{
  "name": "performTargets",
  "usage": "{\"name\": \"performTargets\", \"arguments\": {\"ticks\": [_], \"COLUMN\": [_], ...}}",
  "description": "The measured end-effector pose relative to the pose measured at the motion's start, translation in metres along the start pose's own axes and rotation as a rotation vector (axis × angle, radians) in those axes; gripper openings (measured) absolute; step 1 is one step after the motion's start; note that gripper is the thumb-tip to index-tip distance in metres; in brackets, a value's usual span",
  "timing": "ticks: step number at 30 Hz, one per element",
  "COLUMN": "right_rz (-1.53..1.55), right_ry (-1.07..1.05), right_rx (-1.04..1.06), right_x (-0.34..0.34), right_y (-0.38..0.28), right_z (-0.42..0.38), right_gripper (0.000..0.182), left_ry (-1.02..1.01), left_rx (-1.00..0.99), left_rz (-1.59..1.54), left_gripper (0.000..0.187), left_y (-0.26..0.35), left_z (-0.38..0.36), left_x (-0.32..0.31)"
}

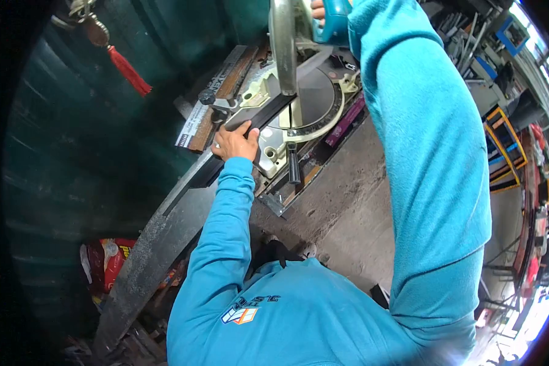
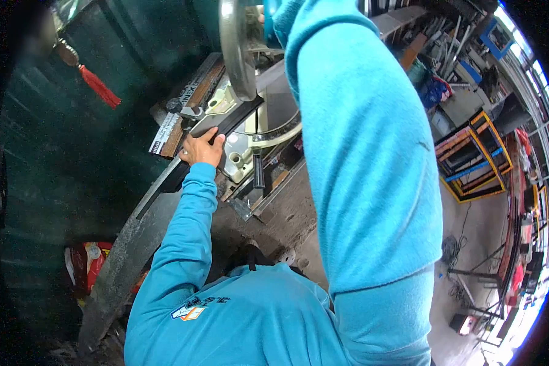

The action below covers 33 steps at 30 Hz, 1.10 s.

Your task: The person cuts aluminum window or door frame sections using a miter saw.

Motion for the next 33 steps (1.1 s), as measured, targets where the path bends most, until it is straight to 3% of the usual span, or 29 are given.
{"name": "performTargets", "arguments": {"ticks": [1, 7, 13, 14, 16, 20, 26, 30, 33], "right_rz": [0.236, 0.316, -0.016, -0.256, -0.162, 0.023, -0.016, 0.049, 0.038], "right_ry": [-0.258, -0.044, 0.142, 0.283, 0.367, 0.261, 0.374, 0.284, 0.347], "right_rx": [-0.092, -0.137, -0.065, 0.015, 0.071, 0.039, 0.05, 0.041, 0.085], "right_x": [-0.013, -0.031, -0.03, -0.033, -0.047, -0.05, -0.053, -0.057, -0.063], "right_y": [0.0, 0.0, 0.017, 0.031, 0.05, 0.08, 0.092, 0.107, 0.119], "right_z": [-0.024, -0.068, -0.138, -0.115, -0.123, -0.152, -0.198, -0.19, -0.178], "right_gripper": [0.05, 0.057, 0.076, 0.07, 0.059, 0.068, 0.066, 0.067, 0.062], "left_ry": [-0.01, 0.009, -0.012, -0.002, -0.007, 0.01, 0.025, 0.03, 0.043], "left_rx": [-0.013, -0.003, 0.015, 0.014, 0.007, 0.005, 0.033, 0.032, 0.033], "left_rz": [0.009, 0.018, 0.04, 0.044, 0.036, 0.039, 0.023, 0.018, 0.039], "left_gripper": [0.035, 0.037, 0.036, 0.036, 0.036, 0.037, 0.036, 0.035, 0.035], "left_y": [-0.001, 0.0, -0.002, -0.004, 0.0, 0.002, -0.005, -0.004, -0.004], "left_z": [0.0, 0.003, 0.006, 0.007, 0.006, 0.006, 0.011, 0.01, 0.011], "left_x": [-0.002, -0.004, -0.009, -0.011, -0.009, -0.009, -0.016, -0.015, -0.016]}}
Point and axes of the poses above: each hand's wrist, its own z-axis towards the middle knuckle, its own x-axis out of the back of the hand, y = z × x, the point moved 3 cm from there along z, towards the middle knuckle, and after that the axes turned 6 degrees about -x, right-handed, at the moved point
